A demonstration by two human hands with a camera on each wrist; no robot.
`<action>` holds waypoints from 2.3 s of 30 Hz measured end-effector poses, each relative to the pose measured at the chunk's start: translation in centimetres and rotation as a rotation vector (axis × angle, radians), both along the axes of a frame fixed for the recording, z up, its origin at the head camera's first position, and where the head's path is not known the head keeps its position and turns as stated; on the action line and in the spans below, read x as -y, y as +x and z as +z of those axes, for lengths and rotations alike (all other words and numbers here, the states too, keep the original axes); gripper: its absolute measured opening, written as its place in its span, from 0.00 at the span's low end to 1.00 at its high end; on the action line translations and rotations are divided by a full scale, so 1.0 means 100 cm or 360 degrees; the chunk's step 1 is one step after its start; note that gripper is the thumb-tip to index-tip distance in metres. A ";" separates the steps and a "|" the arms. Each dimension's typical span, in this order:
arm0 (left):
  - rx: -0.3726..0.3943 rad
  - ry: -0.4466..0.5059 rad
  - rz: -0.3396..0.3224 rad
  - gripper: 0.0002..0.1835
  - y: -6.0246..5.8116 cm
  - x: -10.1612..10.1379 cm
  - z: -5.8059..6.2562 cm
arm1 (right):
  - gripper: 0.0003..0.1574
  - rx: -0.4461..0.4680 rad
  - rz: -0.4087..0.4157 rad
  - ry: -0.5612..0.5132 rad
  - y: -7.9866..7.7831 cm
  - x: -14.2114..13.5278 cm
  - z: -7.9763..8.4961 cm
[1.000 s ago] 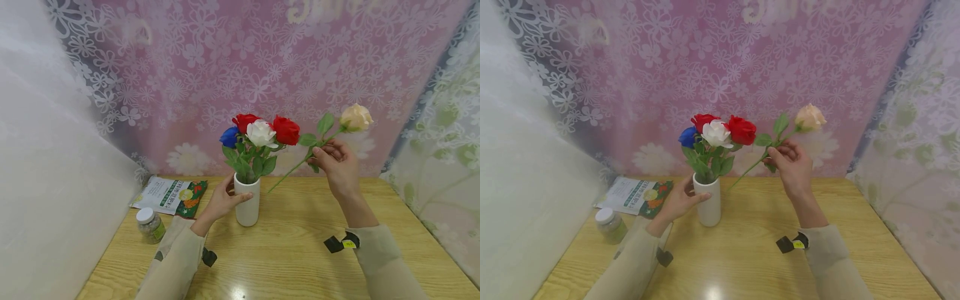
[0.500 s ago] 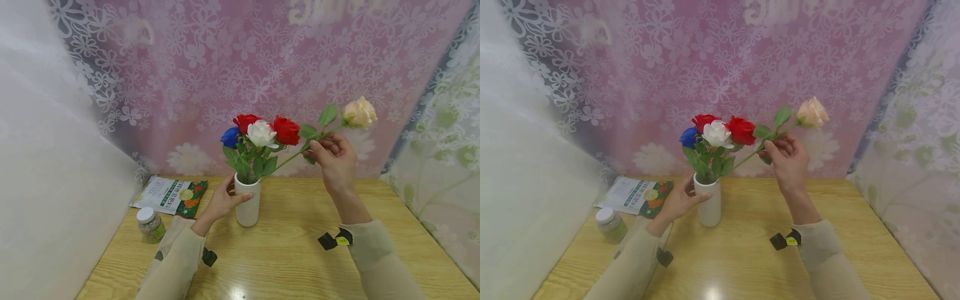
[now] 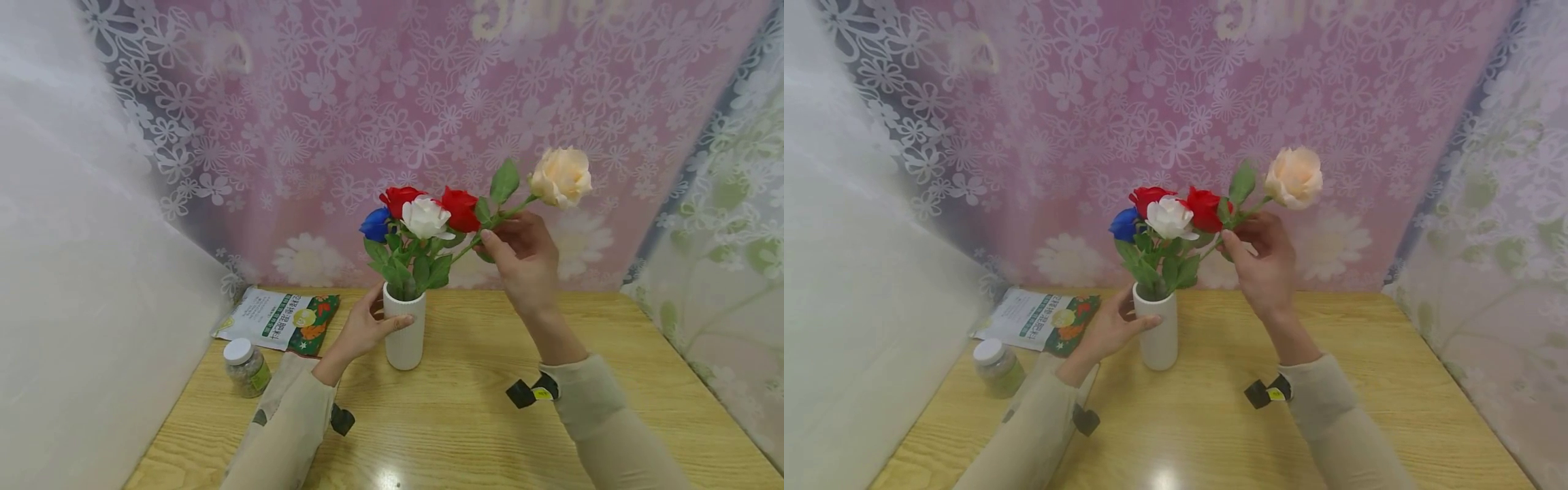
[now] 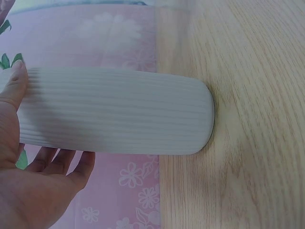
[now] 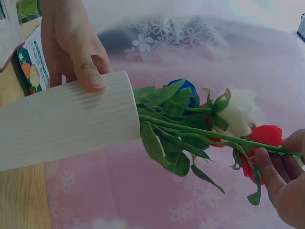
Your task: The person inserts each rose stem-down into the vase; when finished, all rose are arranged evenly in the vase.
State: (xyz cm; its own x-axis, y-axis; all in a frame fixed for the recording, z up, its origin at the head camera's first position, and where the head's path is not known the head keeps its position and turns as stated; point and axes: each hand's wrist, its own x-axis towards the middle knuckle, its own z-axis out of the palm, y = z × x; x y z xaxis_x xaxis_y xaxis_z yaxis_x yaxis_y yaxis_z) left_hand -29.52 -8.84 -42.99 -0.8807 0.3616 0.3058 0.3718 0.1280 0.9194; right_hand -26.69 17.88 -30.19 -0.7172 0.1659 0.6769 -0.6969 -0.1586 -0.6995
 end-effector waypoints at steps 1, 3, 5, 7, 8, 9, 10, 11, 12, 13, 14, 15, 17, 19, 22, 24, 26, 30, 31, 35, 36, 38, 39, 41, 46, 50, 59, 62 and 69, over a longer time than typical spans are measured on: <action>-0.0001 0.0001 0.0000 0.48 0.000 0.000 0.000 | 0.22 -0.0034 -0.0006 0.0032 -0.001 0.002 -0.001; 0.0000 -0.0002 -0.0001 0.47 0.000 0.000 0.000 | 0.21 -0.0078 -0.0016 0.0078 -0.001 0.006 -0.002; 0.0000 -0.0005 0.0002 0.47 0.001 0.000 0.000 | 0.20 -0.0115 -0.0005 0.0105 -0.002 0.010 -0.003; 0.0002 -0.0002 0.0002 0.47 0.001 0.000 0.000 | 0.21 -0.0144 0.0006 0.0124 -0.003 0.014 -0.004; 0.0003 -0.0002 0.0000 0.46 0.001 0.000 0.000 | 0.21 -0.0151 0.0019 0.0123 -0.003 0.016 -0.004; -0.0002 0.0000 -0.0002 0.46 0.001 0.001 0.000 | 0.21 -0.0163 0.0024 0.0130 -0.003 0.018 -0.005; -0.0005 -0.0001 -0.0003 0.46 0.002 0.001 0.000 | 0.21 -0.0173 0.0032 0.0128 -0.003 0.020 -0.005; -0.0009 0.0000 -0.0009 0.46 0.002 0.001 0.001 | 0.21 -0.0178 0.0027 0.0133 -0.003 0.021 -0.005; -0.0013 -0.0001 -0.0010 0.46 0.002 0.001 0.001 | 0.22 -0.0179 0.0027 0.0135 -0.003 0.022 -0.005; -0.0017 -0.0003 -0.0012 0.46 0.002 0.001 0.001 | 0.22 -0.0183 0.0022 0.0142 -0.003 0.023 -0.005; -0.0021 -0.0006 -0.0012 0.46 0.002 0.001 0.001 | 0.22 -0.0180 0.0023 0.0142 -0.004 0.023 -0.006; -0.0024 -0.0009 -0.0011 0.46 0.002 0.001 0.001 | 0.22 -0.0174 0.0017 0.0151 -0.003 0.024 -0.006; -0.0022 -0.0014 -0.0010 0.45 0.002 0.001 0.000 | 0.23 -0.0156 0.0006 0.0174 -0.003 0.024 -0.005; -0.0020 -0.0017 -0.0008 0.45 0.002 0.001 0.000 | 0.24 -0.0132 -0.0007 0.0200 -0.003 0.023 -0.005; -0.0012 -0.0009 -0.0003 0.45 0.002 0.001 0.000 | 0.23 -0.0061 -0.0037 0.0283 0.000 0.024 -0.004; -0.0004 -0.0008 0.0004 0.45 0.002 0.001 0.000 | 0.21 -0.0008 -0.0053 0.0355 0.002 0.027 -0.005; 0.0003 -0.0005 0.0011 0.44 0.002 0.001 -0.001 | 0.20 0.0056 -0.0072 0.0447 0.004 0.030 -0.009; -0.0001 -0.0004 0.0013 0.44 0.001 0.001 -0.002 | 0.21 0.0153 -0.0086 0.0578 0.004 0.036 -0.021; -0.0004 -0.0003 0.0010 0.44 0.001 0.000 -0.002 | 0.21 0.0171 -0.0093 0.0610 0.003 0.037 -0.024; -0.0013 -0.0003 0.0009 0.45 0.001 0.000 -0.001 | 0.23 0.0220 -0.0127 0.0643 -0.001 0.041 -0.034; -0.0013 -0.0008 0.0011 0.45 0.001 0.000 -0.002 | 0.23 0.0225 -0.0149 0.0648 -0.002 0.042 -0.036; -0.0013 -0.0010 0.0013 0.45 0.001 0.000 -0.002 | 0.22 0.0216 -0.0197 0.0658 -0.004 0.044 -0.039; -0.0013 -0.0012 0.0011 0.46 0.001 0.000 -0.002 | 0.22 0.0202 -0.0223 0.0666 -0.005 0.045 -0.041; -0.0014 -0.0013 0.0008 0.46 0.000 0.000 -0.002 | 0.20 0.0178 -0.0275 0.0697 -0.006 0.047 -0.043; -0.0015 -0.0011 0.0008 0.45 0.000 0.000 -0.003 | 0.16 0.0149 -0.0355 0.0799 -0.007 0.051 -0.048; -0.0020 -0.0008 0.0004 0.44 0.000 0.000 -0.003 | 0.12 0.0166 -0.0400 0.0901 -0.007 0.056 -0.054; -0.0033 -0.0030 0.0007 0.47 -0.001 0.001 -0.003 | 0.05 0.0226 -0.0369 0.1050 -0.006 0.061 -0.062; -0.0036 -0.0052 0.0020 0.48 -0.001 0.002 -0.004 | 0.05 0.0240 -0.0365 0.1109 -0.006 0.062 -0.061; -0.0034 -0.0075 0.0031 0.52 0.001 0.002 -0.003 | 0.03 0.0286 -0.0335 0.1185 -0.005 0.062 -0.060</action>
